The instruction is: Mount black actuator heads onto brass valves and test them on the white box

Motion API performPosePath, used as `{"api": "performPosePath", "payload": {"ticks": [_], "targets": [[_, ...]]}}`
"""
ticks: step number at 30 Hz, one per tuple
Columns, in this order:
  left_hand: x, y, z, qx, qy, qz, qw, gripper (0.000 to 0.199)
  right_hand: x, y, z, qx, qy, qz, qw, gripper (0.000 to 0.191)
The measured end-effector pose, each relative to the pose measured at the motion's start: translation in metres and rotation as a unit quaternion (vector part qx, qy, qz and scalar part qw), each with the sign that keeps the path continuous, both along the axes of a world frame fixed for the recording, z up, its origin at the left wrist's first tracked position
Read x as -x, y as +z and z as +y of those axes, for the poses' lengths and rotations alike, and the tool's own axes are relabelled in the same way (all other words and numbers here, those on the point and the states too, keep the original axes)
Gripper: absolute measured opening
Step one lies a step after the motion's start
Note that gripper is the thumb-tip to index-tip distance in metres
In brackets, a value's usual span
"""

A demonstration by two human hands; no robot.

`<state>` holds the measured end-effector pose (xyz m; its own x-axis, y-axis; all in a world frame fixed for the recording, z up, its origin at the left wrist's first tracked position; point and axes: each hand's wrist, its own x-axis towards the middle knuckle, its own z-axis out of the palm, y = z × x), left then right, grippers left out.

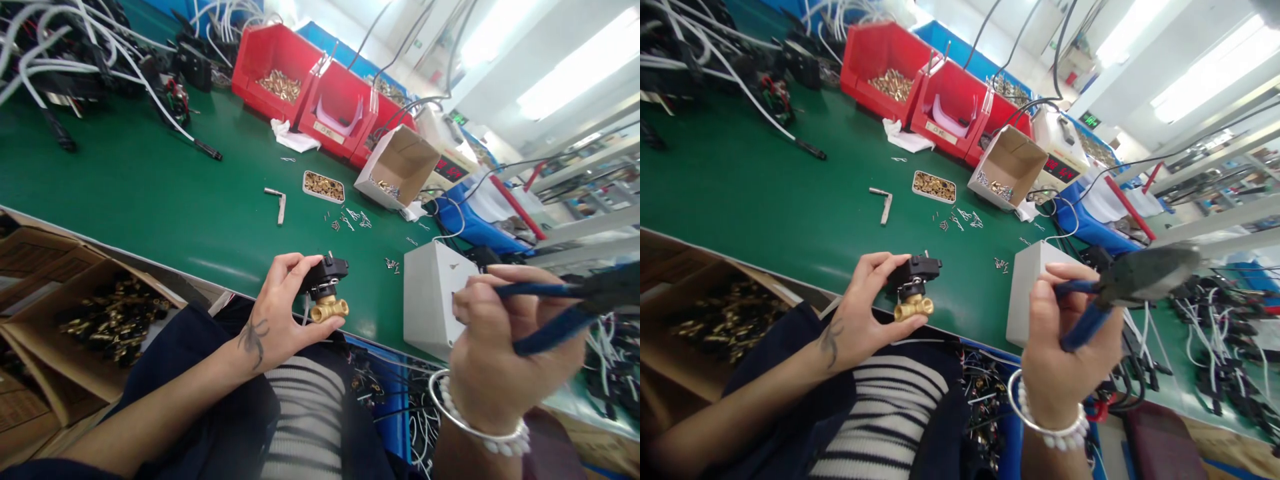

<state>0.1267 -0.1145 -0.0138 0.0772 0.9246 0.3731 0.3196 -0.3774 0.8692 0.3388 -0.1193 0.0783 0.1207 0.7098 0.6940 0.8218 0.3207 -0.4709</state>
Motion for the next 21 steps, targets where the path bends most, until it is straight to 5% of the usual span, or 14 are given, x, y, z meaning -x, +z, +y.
{"api": "performPosePath", "payload": {"ticks": [3, 5, 8, 10, 12, 15, 19, 21], "targets": [[0.001, 0.002, 0.001, 0.014, -0.002, 0.010, 1.000, 0.068, 0.002, -0.004, 0.000, 0.135, 0.138, -0.150, 0.970, 0.016], [0.001, 0.002, 0.001, 0.022, -0.004, 0.004, 1.000, 0.068, 0.002, -0.003, 0.000, 0.205, 0.164, -0.215, 0.941, 0.018], [0.001, 0.002, 0.001, 0.013, -0.004, -0.002, 1.000, 0.068, 0.000, -0.003, -0.002, 0.069, 0.028, -0.094, 0.993, 0.016], [0.000, 0.002, 0.000, 0.000, 0.000, 0.004, 1.000, 0.069, 0.000, -0.007, -0.001, -0.008, -0.017, -0.014, 1.000, 0.016], [0.000, 0.001, 0.000, -0.001, 0.002, 0.015, 1.000, 0.068, -0.001, -0.008, 0.002, 0.060, 0.055, -0.069, 0.994, 0.013], [0.000, 0.001, 0.000, 0.004, -0.002, 0.020, 1.000, 0.067, -0.001, -0.003, 0.003, 0.215, 0.166, -0.218, 0.937, 0.015], [-0.002, -0.002, 0.000, -0.025, 0.001, 0.007, 1.000, 0.068, 0.002, 0.004, -0.001, 0.049, 0.006, -0.077, 0.996, 0.014], [-0.002, -0.002, 0.000, -0.026, 0.003, 0.012, 1.000, 0.068, 0.003, 0.003, -0.001, 0.029, 0.007, -0.067, 0.997, 0.013]]}}
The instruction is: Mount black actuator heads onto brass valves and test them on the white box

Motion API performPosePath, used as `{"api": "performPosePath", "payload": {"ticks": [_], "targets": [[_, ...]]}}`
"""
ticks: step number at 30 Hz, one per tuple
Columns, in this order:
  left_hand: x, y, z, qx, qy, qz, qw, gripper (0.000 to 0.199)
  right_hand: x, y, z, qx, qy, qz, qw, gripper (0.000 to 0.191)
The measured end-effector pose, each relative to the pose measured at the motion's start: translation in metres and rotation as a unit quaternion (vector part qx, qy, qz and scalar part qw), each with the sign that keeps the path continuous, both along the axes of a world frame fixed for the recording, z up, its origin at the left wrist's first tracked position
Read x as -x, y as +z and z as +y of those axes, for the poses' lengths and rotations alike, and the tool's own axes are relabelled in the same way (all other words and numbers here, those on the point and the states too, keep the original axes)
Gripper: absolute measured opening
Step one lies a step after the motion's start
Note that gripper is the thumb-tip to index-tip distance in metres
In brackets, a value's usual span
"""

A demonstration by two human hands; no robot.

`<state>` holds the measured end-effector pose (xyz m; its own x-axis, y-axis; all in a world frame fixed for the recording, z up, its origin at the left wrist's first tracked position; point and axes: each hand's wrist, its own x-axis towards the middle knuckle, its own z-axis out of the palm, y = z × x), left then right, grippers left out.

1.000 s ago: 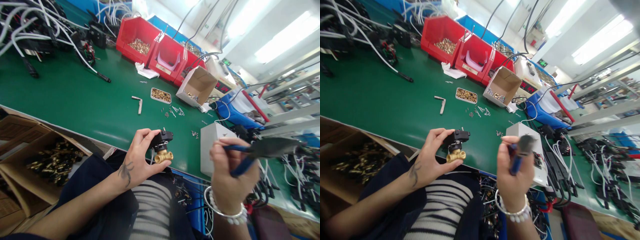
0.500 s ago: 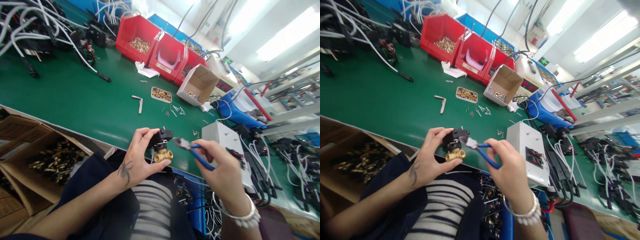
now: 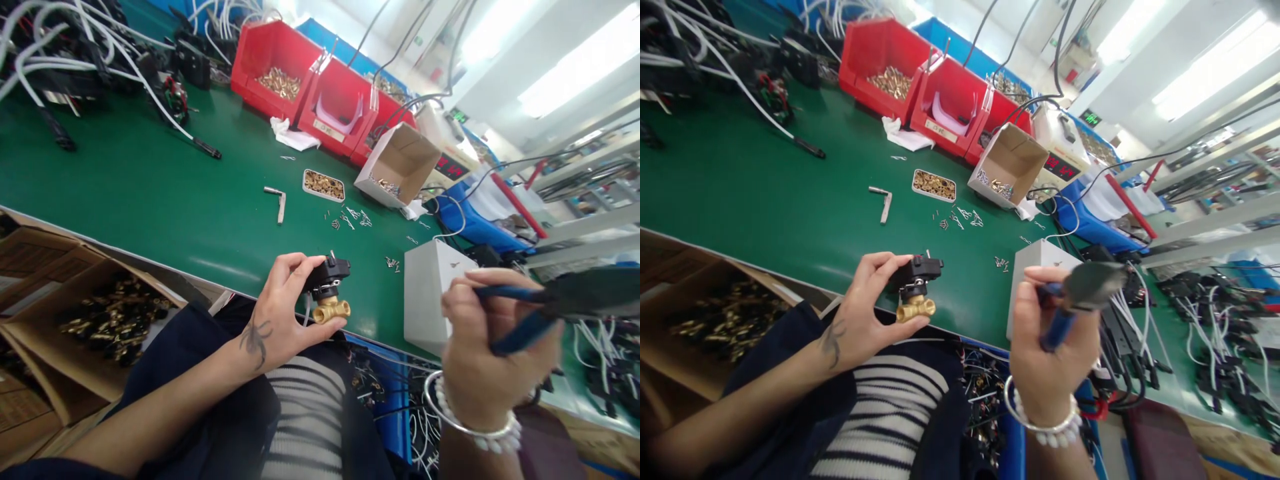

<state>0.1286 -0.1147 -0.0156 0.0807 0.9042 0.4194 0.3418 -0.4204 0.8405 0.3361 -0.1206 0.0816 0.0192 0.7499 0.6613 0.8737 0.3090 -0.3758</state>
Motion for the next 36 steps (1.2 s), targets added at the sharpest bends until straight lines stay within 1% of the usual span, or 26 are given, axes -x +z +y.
{"api": "performPosePath", "payload": {"ticks": [1, 3, 4, 5, 6, 8, 9, 10, 11, 13, 14, 15, 16, 18, 19, 20, 22, 24, 25, 28, 29, 30, 32, 34, 35, 36], "targets": [[0.000, 0.001, 0.000, 0.004, -0.001, 0.005, 1.000, 0.067, 0.000, 0.000, 0.001, 0.044, 0.043, -0.043, 0.997, 0.013], [0.001, 0.002, 0.000, 0.013, -0.004, 0.013, 1.000, 0.066, -0.001, 0.001, 0.002, 0.161, 0.139, -0.154, 0.965, 0.016], [0.001, 0.002, 0.000, 0.015, -0.006, 0.013, 1.000, 0.066, -0.003, 0.003, 0.003, 0.194, 0.160, -0.183, 0.950, 0.016], [0.001, 0.003, 0.000, 0.013, -0.006, 0.011, 1.000, 0.066, -0.004, 0.005, 0.003, 0.191, 0.148, -0.179, 0.954, 0.015], [0.001, 0.003, 0.000, 0.010, -0.006, 0.009, 1.000, 0.067, -0.004, 0.006, 0.002, 0.153, 0.108, -0.145, 0.972, 0.013], [0.000, 0.002, 0.001, 0.001, -0.003, 0.004, 1.000, 0.067, -0.004, 0.005, 0.002, 0.027, 0.012, -0.042, 0.999, 0.014], [0.000, 0.002, 0.001, -0.004, 0.000, 0.003, 1.000, 0.067, -0.004, 0.003, 0.002, -0.009, -0.004, -0.016, 1.000, 0.014], [0.000, 0.002, 0.001, -0.006, 0.003, 0.004, 1.000, 0.067, -0.003, 0.001, 0.002, -0.006, 0.010, -0.024, 1.000, 0.013], [0.000, 0.002, 0.001, -0.004, 0.003, 0.009, 1.000, 0.067, -0.002, 0.000, 0.003, 0.034, 0.050, -0.061, 0.996, 0.013], [0.001, 0.003, 0.001, 0.003, 0.003, 0.016, 1.000, 0.067, 0.000, 0.000, 0.004, 0.158, 0.145, -0.170, 0.962, 0.018], [0.001, 0.004, 0.001, 0.009, -0.001, 0.020, 1.000, 0.067, 0.000, 0.001, 0.003, 0.198, 0.163, -0.199, 0.946, 0.019], [0.001, 0.004, 0.001, 0.011, -0.003, 0.021, 1.000, 0.067, 0.000, 0.002, 0.002, 0.198, 0.155, -0.199, 0.947, 0.017], [0.001, 0.004, 0.000, 0.011, -0.005, 0.020, 1.000, 0.067, 0.000, 0.004, 0.001, 0.165, 0.120, -0.169, 0.964, 0.014], [0.001, 0.003, 0.001, 0.005, -0.001, 0.013, 1.000, 0.068, 0.000, 0.004, -0.002, 0.038, 0.025, -0.070, 0.997, 0.013], [0.001, 0.002, 0.001, 0.002, 0.000, 0.010, 1.000, 0.068, 0.000, 0.003, -0.003, -0.012, -0.004, -0.037, 0.999, 0.014], [0.001, 0.002, 0.001, 0.002, 0.001, 0.010, 1.000, 0.069, 0.001, 0.001, -0.003, -0.025, -0.003, -0.037, 0.999, 0.014], [0.001, 0.002, 0.001, 0.006, -0.004, 0.015, 1.000, 0.068, 0.000, -0.001, -0.001, 0.059, 0.075, -0.119, 0.988, 0.013], [0.001, 0.002, 0.002, 0.008, -0.008, 0.023, 1.000, 0.067, -0.002, -0.002, 0.001, 0.165, 0.148, -0.202, 0.954, 0.016], [0.001, 0.003, 0.002, 0.005, -0.007, 0.023, 1.000, 0.067, -0.003, -0.002, 0.001, 0.172, 0.149, -0.202, 0.953, 0.016], [0.001, 0.002, 0.002, -0.005, -0.002, 0.013, 1.000, 0.067, -0.003, -0.003, -0.001, 0.026, 0.020, -0.059, 0.998, 0.019], [0.001, 0.002, 0.002, -0.007, 0.000, 0.010, 1.000, 0.067, -0.002, -0.004, -0.001, -0.012, -0.008, -0.025, 1.000, 0.020], [0.001, 0.001, 0.002, -0.008, 0.001, 0.009, 1.000, 0.067, -0.001, -0.005, -0.001, -0.012, -0.003, -0.023, 1.000, 0.019], [0.000, 0.000, 0.002, -0.009, -0.004, 0.016, 1.000, 0.068, 0.001, -0.006, 0.000, 0.080, 0.085, -0.108, 0.987, 0.019], [-0.001, -0.001, 0.002, -0.017, -0.008, 0.025, 0.999, 0.068, 0.002, -0.004, 0.001, 0.188, 0.170, -0.199, 0.947, 0.020], [-0.002, -0.002, 0.002, -0.025, -0.007, 0.026, 0.999, 0.068, 0.002, -0.002, 0.002, 0.197, 0.173, -0.204, 0.943, 0.020], [-0.002, -0.002, 0.002, -0.034, -0.004, 0.025, 0.999, 0.069, 0.002, 0.000, 0.001, 0.170, 0.141, -0.178, 0.959, 0.019]]}}
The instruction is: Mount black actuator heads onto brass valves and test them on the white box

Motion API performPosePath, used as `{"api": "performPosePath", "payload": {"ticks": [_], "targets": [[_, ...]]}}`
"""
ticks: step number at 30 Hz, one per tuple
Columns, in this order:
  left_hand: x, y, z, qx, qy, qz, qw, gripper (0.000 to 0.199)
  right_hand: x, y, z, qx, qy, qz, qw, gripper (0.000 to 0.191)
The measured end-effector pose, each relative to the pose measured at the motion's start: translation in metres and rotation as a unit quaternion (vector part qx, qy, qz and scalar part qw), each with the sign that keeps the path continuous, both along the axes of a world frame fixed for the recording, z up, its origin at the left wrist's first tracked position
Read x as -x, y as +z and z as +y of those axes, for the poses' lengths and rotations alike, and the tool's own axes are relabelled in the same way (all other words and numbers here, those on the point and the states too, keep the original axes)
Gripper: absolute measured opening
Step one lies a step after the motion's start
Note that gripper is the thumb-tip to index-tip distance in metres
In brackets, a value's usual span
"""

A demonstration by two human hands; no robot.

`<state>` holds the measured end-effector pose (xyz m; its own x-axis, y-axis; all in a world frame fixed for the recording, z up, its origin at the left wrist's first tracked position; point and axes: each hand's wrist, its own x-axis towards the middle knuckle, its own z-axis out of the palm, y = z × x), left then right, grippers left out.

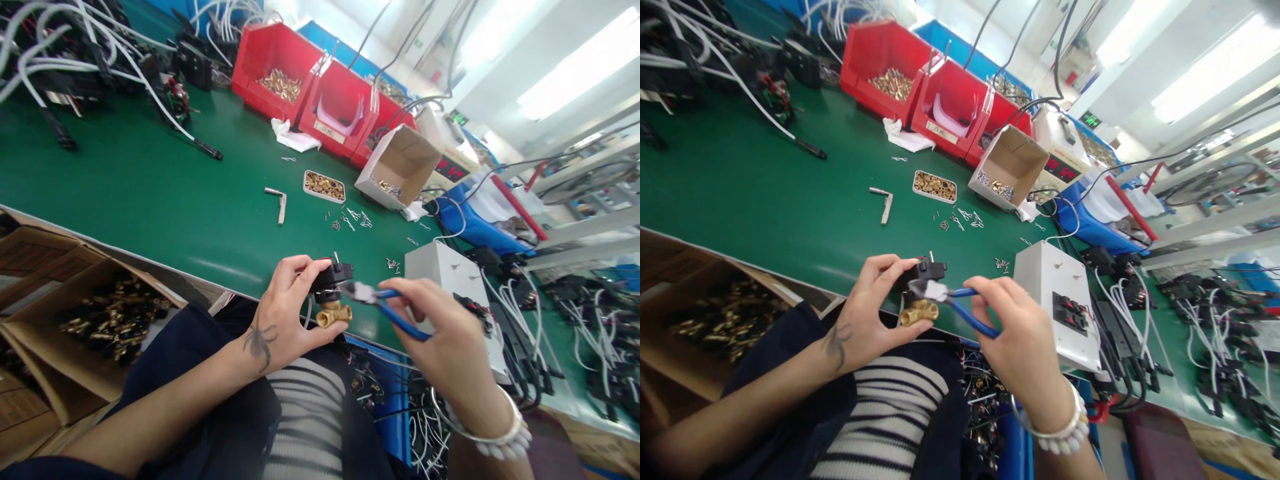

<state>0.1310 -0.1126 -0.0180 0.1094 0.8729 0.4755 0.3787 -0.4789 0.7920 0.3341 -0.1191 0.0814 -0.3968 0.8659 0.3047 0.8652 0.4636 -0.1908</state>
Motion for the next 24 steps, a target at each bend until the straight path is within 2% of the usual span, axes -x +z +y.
{"api": "performPosePath", "payload": {"ticks": [1, 3, 4, 5, 7, 8, 9, 11, 13, 14, 15, 17, 19, 20, 21, 23, 24], "targets": [[-0.0002, -0.0003, 0.0002, -0.007, 0.004, -0.004, 1.000, 0.069, 0.0001, 0.0012, -0.0003, -0.053, -0.050, 0.046, 0.996, 0.018], [0.0001, -0.0001, 0.0007, -0.005, 0.006, -0.008, 1.000, 0.069, 0.0000, 0.0009, -0.0005, -0.161, -0.140, 0.130, 0.968, 0.017], [0.0005, 0.0004, 0.0010, 0.003, 0.003, -0.006, 1.000, 0.069, -0.0003, -0.0005, 0.0001, -0.174, -0.147, 0.140, 0.964, 0.015], [0.0011, 0.0010, 0.0013, 0.011, 0.000, -0.004, 1.000, 0.068, -0.0008, -0.0020, 0.0011, -0.149, -0.124, 0.123, 0.973, 0.014], [0.0023, 0.0024, 0.0016, 0.020, 0.004, -0.002, 1.000, 0.068, -0.0028, -0.0040, 0.0032, -0.034, -0.029, 0.038, 0.998, 0.016], [0.0028, 0.0030, 0.0017, 0.020, 0.007, -0.003, 1.000, 0.069, -0.0039, -0.0040, 0.0036, 0.010, 0.006, 0.003, 1.000, 0.018], [0.0032, 0.0036, 0.0017, 0.019, 0.010, -0.005, 1.000, 0.068, -0.0049, -0.0033, 0.0033, 0.021, 0.015, -0.008, 1.000, 0.019], [0.0038, 0.0046, 0.0017, 0.024, 0.005, -0.005, 1.000, 0.068, -0.0053, -0.0013, 0.0010, -0.064, -0.058, 0.044, 0.995, 0.017], [0.0041, 0.0053, 0.0016, 0.034, -0.004, -0.004, 0.999, 0.068, -0.0037, -0.0006, -0.0012, -0.169, -0.145, 0.126, 0.967, 0.018], [0.0042, 0.0055, 0.0016, 0.036, -0.005, -0.003, 0.999, 0.068, -0.0025, -0.0008, -0.0014, -0.178, -0.149, 0.137, 0.963, 0.017], [0.0042, 0.0056, 0.0015, 0.036, -0.006, -0.002, 0.999, 0.069, -0.0013, -0.0011, -0.0008, -0.154, -0.126, 0.120, 0.973, 0.017], [0.0039, 0.0056, 0.0014, 0.031, -0.001, -0.004, 1.000, 0.068, 0.0000, -0.0010, 0.0018, -0.042, -0.026, 0.024, 0.998, 0.018], [0.0037, 0.0057, 0.0014, 0.028, 0.003, -0.005, 1.000, 0.067, -0.0001, 0.0005, 0.0035, 0.024, 0.026, -0.040, 0.999, 0.019], [0.0037, 0.0059, 0.0015, 0.028, 0.004, -0.007, 1.000, 0.066, -0.0003, 0.0011, 0.0032, 0.004, 0.009, -0.023, 1.000, 0.018], [0.0037, 0.0062, 0.0016, 0.030, 0.004, -0.009, 1.000, 0.066, -0.0005, 0.0014, 0.0023, -0.047, -0.028, 0.025, 0.998, 0.016], [0.0040, 0.0068, 0.0020, 0.033, -0.002, -0.009, 0.999, 0.066, -0.0006, -0.0001, 0.0000, -0.172, -0.110, 0.135, 0.970, 0.015], [0.0041, 0.0070, 0.0021, 0.033, -0.005, -0.008, 0.999, 0.066, -0.0006, -0.0013, -0.0007, -0.193, -0.122, 0.153, 0.961, 0.015]]}}
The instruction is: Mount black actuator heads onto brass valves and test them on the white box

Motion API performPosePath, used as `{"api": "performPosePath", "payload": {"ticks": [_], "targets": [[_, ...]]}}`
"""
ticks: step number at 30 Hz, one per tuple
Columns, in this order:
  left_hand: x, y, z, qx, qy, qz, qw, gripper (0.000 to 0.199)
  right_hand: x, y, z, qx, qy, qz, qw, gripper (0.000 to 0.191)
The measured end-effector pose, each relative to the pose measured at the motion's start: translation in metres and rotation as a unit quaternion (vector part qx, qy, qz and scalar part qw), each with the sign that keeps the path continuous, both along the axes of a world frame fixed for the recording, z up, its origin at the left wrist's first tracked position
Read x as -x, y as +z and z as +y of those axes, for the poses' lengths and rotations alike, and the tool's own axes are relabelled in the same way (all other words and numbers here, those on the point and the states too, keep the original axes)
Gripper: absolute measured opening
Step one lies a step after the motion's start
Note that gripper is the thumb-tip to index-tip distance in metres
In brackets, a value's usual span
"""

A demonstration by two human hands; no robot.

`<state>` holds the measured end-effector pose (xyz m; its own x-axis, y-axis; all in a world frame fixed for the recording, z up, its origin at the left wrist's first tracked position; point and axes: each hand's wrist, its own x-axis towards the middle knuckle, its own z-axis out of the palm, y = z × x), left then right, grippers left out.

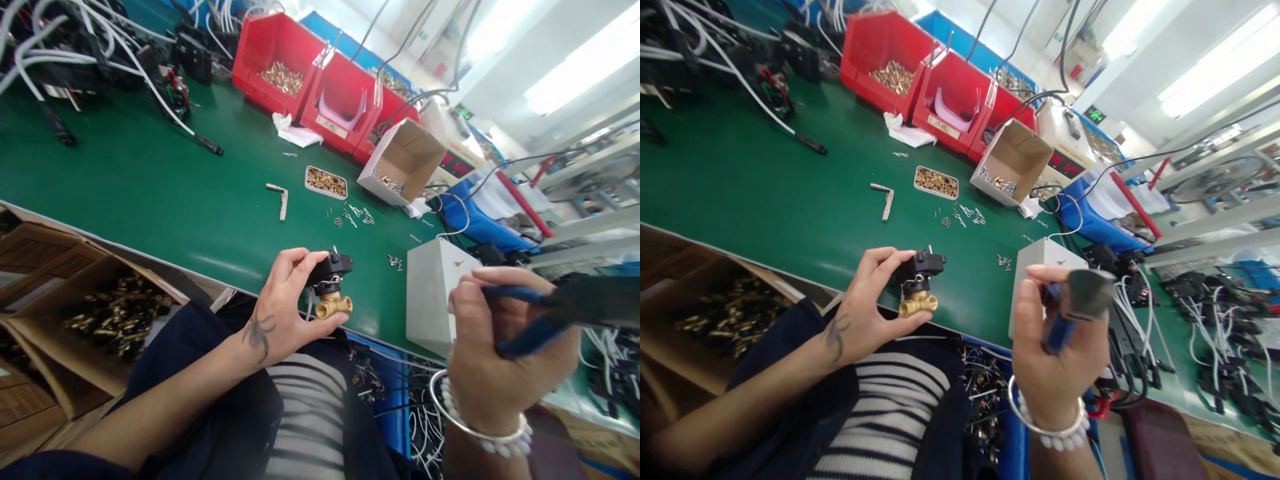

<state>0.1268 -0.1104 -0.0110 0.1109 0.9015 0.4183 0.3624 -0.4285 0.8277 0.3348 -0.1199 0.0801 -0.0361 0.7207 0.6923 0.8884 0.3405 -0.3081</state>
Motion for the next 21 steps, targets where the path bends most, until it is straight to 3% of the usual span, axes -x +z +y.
{"api": "performPosePath", "payload": {"ticks": [2, 4, 5, 6, 8, 10, 12, 15, 17, 19, 21], "targets": [[0.0001, 0.0002, 0.0003, 0.000, -0.004, 0.005, 1.000, 0.067, -0.0005, -0.0019, 0.0005, 0.073, 0.044, -0.065, 0.994, 0.015], [0.0000, 0.0001, 0.0005, -0.002, 0.001, 0.005, 1.000, 0.067, -0.0019, -0.0009, 0.0024, 0.199, 0.112, -0.172, 0.958, 0.018], [-0.0001, 0.0001, 0.0005, 0.000, 0.003, 0.005, 1.000, 0.067, -0.0027, 0.0004, 0.0032, 0.223, 0.123, -0.190, 0.948, 0.019], [-0.0001, 0.0001, 0.0006, 0.002, 0.003, 0.005, 1.000, 0.067, -0.0035, 0.0017, 0.0035, 0.201, 0.106, -0.174, 0.958, 0.018], [0.0002, 0.0007, 0.0007, 0.005, -0.001, 0.005, 1.000, 0.067, -0.0044, 0.0026, 0.0033, 0.089, 0.026, -0.078, 0.993, 0.014], [0.0007, 0.0014, 0.0008, 0.005, -0.005, 0.005, 1.000, 0.067, -0.0042, 0.0001, 0.0033, -0.004, -0.030, -0.011, 0.999, 0.014], [0.0010, 0.0020, 0.0008, 0.004, -0.004, 0.006, 1.000, 0.067, -0.0031, -0.0032, 0.0047, 0.052, 0.015, -0.068, 0.996, 0.013], [0.0006, 0.0020, 0.0007, 0.003, 0.003, 0.009, 1.000, 0.066, -0.0012, -0.0028, 0.0062, 0.214, 0.131, -0.202, 0.947, 0.018], [0.0001, 0.0015, 0.0007, 0.002, 0.003, 0.007, 1.000, 0.066, -0.0003, 0.0003, 0.0044, 0.171, 0.110, -0.173, 0.964, 0.016], [-0.0002, 0.0012, 0.0008, 0.006, -0.001, 0.004, 1.000, 0.067, 0.0006, 0.0017, 0.0018, 0.051, 0.026, -0.083, 0.995, 0.016], [-0.0002, 0.0013, 0.0009, 0.010, -0.001, 0.004, 1.000, 0.067, 0.0013, 0.0002, 0.0010, 0.001, -0.002, -0.048, 0.999, 0.016]]}}
